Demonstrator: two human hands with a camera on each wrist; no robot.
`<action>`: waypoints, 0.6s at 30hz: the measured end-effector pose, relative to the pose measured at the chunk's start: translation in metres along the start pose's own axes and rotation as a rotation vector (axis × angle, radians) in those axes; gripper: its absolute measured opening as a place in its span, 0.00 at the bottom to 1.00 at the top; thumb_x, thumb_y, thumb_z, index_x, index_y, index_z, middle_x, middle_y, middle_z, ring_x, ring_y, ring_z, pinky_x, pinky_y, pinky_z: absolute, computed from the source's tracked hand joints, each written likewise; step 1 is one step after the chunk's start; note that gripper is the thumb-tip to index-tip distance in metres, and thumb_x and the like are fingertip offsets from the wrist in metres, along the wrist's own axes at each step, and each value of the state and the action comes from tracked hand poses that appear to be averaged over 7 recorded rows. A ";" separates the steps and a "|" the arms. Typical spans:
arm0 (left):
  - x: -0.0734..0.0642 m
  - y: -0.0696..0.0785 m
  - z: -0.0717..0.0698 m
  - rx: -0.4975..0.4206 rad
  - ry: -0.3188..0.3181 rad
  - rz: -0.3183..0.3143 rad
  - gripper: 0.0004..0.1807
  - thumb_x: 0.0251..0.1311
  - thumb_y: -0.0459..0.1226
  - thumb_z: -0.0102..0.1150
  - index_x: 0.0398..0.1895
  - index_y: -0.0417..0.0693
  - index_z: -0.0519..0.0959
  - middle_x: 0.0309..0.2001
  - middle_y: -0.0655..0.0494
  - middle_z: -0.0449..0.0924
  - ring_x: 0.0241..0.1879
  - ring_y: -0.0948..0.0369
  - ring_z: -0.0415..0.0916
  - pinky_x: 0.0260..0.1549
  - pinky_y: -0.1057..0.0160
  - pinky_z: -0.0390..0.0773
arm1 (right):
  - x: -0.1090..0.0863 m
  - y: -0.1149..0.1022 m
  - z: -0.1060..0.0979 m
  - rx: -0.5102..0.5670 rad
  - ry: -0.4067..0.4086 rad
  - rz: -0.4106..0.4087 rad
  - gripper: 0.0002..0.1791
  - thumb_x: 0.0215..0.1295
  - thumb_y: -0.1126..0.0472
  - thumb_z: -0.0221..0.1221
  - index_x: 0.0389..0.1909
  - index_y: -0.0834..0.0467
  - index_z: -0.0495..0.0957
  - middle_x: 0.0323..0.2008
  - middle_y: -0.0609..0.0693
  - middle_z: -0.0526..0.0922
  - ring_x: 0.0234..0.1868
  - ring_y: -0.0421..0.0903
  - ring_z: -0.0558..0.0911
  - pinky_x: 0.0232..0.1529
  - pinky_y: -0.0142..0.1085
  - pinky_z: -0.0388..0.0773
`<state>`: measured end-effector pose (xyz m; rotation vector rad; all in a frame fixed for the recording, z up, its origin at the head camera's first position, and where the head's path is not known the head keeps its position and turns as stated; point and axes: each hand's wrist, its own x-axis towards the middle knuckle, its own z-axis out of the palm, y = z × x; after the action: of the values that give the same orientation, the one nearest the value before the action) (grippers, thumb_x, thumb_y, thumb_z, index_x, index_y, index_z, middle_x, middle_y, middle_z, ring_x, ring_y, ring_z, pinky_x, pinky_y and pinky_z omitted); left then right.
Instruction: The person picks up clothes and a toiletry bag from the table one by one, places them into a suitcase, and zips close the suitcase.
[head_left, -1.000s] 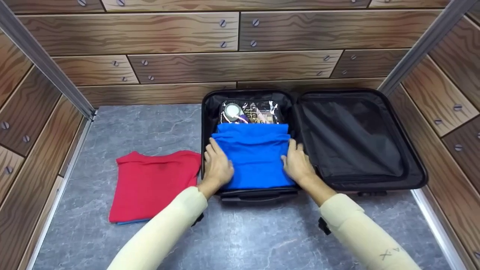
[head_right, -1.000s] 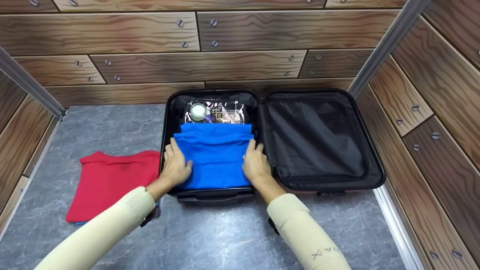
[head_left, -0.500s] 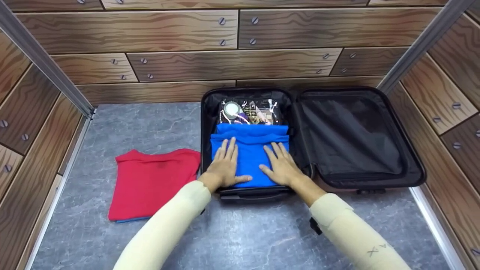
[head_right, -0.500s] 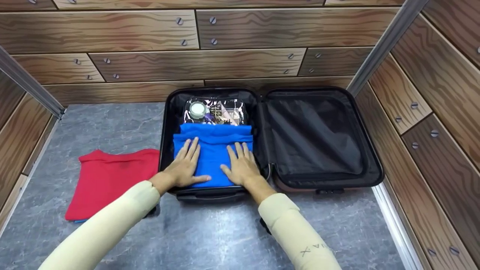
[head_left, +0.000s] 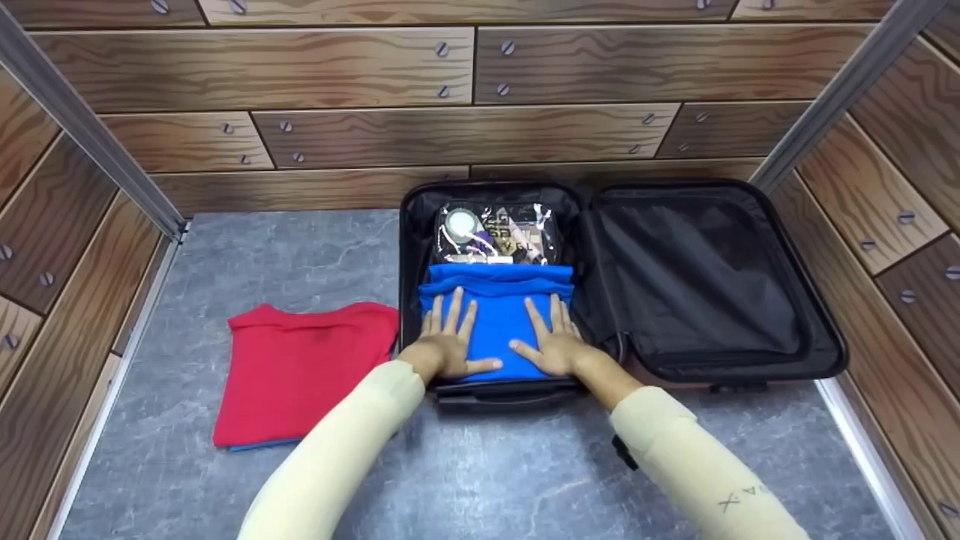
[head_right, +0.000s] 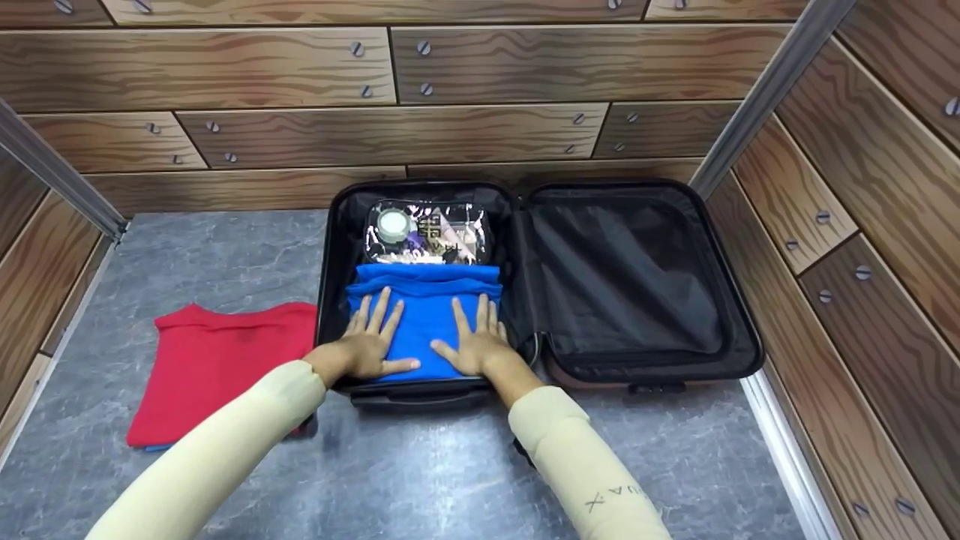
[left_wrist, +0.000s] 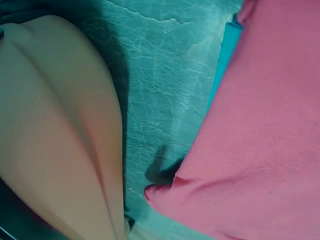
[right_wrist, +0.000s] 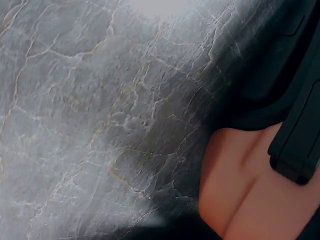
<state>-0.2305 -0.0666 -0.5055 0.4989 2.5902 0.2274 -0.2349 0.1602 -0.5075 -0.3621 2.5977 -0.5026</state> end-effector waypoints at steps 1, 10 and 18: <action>0.000 0.000 0.001 -0.005 -0.005 -0.001 0.63 0.56 0.78 0.36 0.80 0.51 0.28 0.78 0.46 0.12 0.76 0.36 0.18 0.75 0.41 0.36 | 0.000 0.000 0.000 -0.001 -0.006 0.004 0.48 0.74 0.36 0.44 0.80 0.56 0.32 0.75 0.74 0.23 0.76 0.71 0.29 0.74 0.65 0.40; -0.004 -0.003 0.000 -0.076 0.002 0.012 0.62 0.57 0.76 0.41 0.80 0.52 0.28 0.78 0.46 0.13 0.76 0.31 0.22 0.72 0.37 0.49 | 0.000 -0.003 0.001 0.031 -0.019 0.024 0.48 0.74 0.35 0.44 0.80 0.54 0.31 0.75 0.72 0.21 0.76 0.71 0.28 0.73 0.66 0.43; -0.002 -0.002 -0.003 -0.076 0.009 0.021 0.62 0.57 0.76 0.41 0.80 0.52 0.28 0.78 0.45 0.12 0.75 0.31 0.22 0.72 0.36 0.47 | 0.000 -0.002 -0.001 0.035 -0.015 0.023 0.48 0.74 0.36 0.44 0.80 0.54 0.31 0.75 0.73 0.21 0.76 0.72 0.30 0.72 0.66 0.45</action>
<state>-0.2308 -0.0690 -0.5025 0.4991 2.5751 0.3345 -0.2353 0.1583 -0.5053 -0.3228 2.5725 -0.5353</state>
